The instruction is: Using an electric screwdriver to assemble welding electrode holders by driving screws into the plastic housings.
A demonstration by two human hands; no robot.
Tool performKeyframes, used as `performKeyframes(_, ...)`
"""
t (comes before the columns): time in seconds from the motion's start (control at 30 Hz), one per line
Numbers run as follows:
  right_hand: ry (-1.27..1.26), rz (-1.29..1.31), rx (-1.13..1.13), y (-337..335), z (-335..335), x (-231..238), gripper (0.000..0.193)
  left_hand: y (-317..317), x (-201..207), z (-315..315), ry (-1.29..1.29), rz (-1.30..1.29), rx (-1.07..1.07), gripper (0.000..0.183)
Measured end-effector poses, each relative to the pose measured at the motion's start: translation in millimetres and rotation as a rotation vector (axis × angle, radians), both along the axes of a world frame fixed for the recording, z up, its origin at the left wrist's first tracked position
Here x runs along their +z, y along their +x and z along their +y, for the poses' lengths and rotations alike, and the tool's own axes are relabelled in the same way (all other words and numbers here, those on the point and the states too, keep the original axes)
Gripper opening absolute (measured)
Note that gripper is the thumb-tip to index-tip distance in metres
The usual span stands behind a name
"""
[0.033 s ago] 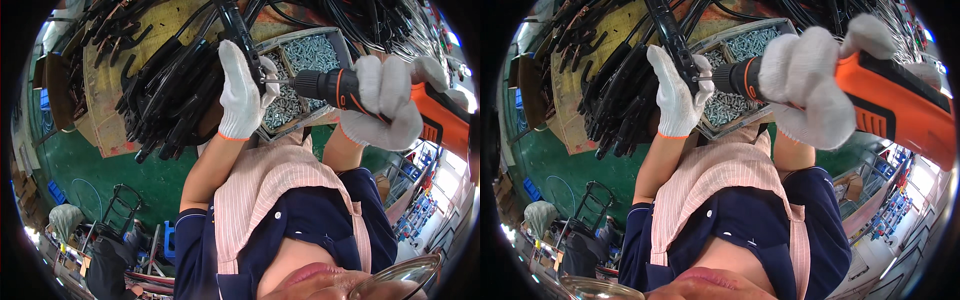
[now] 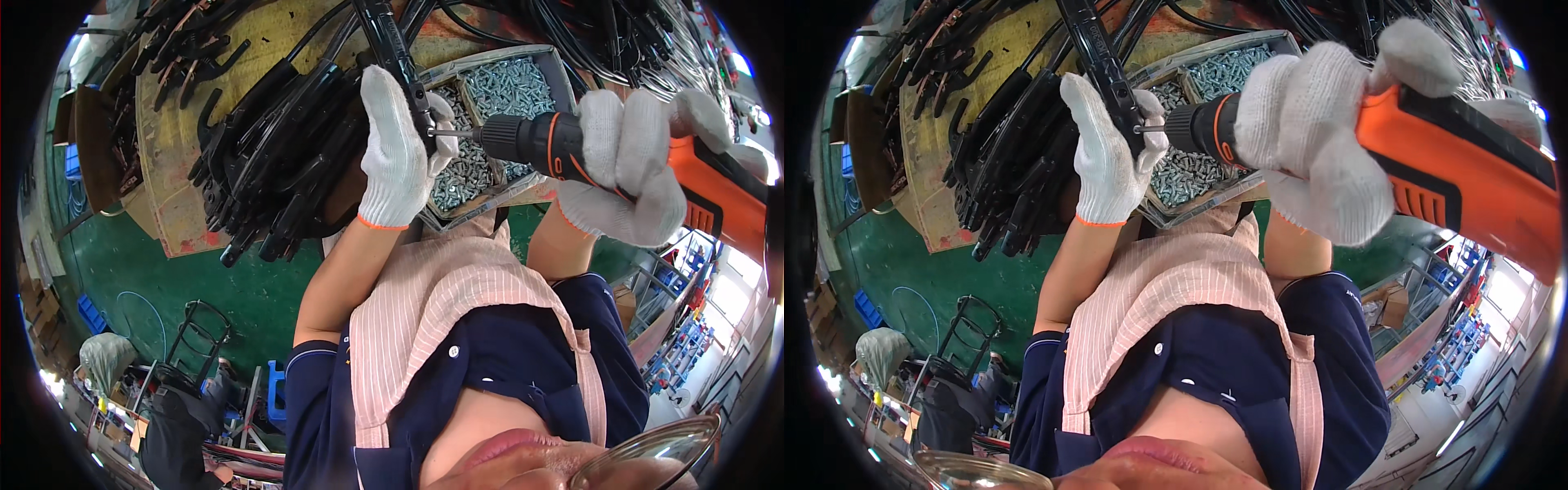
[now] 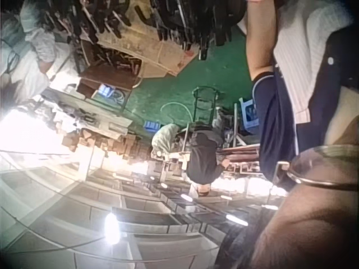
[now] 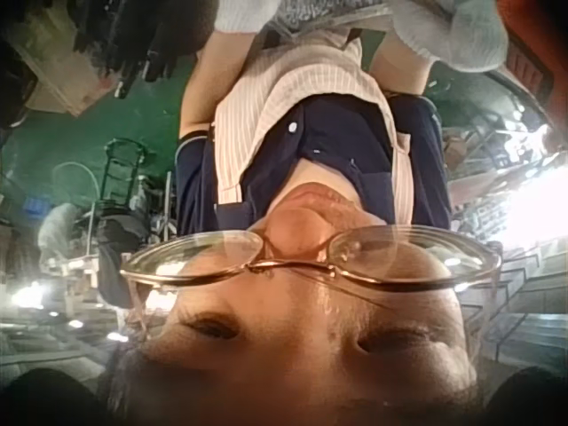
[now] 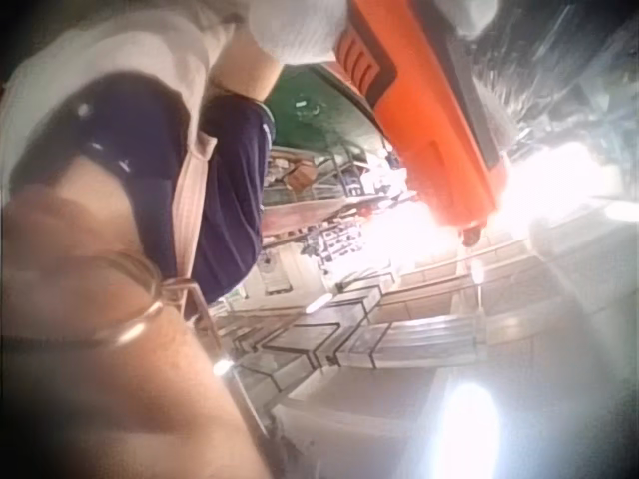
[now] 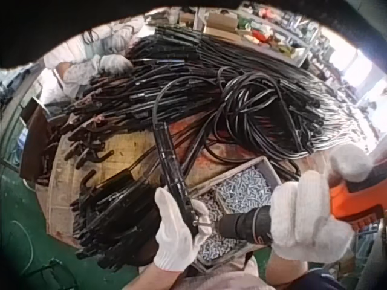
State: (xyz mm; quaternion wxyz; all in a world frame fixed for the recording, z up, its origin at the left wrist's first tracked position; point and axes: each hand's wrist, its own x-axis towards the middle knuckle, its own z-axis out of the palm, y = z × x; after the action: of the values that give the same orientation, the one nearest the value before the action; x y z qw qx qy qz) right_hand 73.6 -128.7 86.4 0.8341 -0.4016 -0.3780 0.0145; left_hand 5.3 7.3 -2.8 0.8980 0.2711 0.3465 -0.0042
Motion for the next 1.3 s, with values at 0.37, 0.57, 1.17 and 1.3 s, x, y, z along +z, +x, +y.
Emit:
performKeyframes(0.37, -0.051, -0.098, 0.049, 3.3, 6.0, 8.1, 0.073, 2.0, 6.6, -3.3, -0.061, -0.002, 0.053, 0.076)
performKeyframes(0.57, -0.030, -0.188, 0.085, 6.2, 15.0, -3.5, 0.078, -2.2, 7.8, 0.6, 0.095, -0.057, 0.013, 0.069)
performKeyframes(1.17, -0.052, 0.095, -0.770, 7.0, -109.1, -27.2, 0.026, -1.3, 12.9, -10.6, 0.266, -0.193, 0.021, 0.058)
performKeyframes(1.3, -0.095, 0.156, -0.881, 6.7, -109.2, -34.3, 0.034, -0.6, 10.9, -10.1, 0.282, -0.198, 0.004, 0.056)
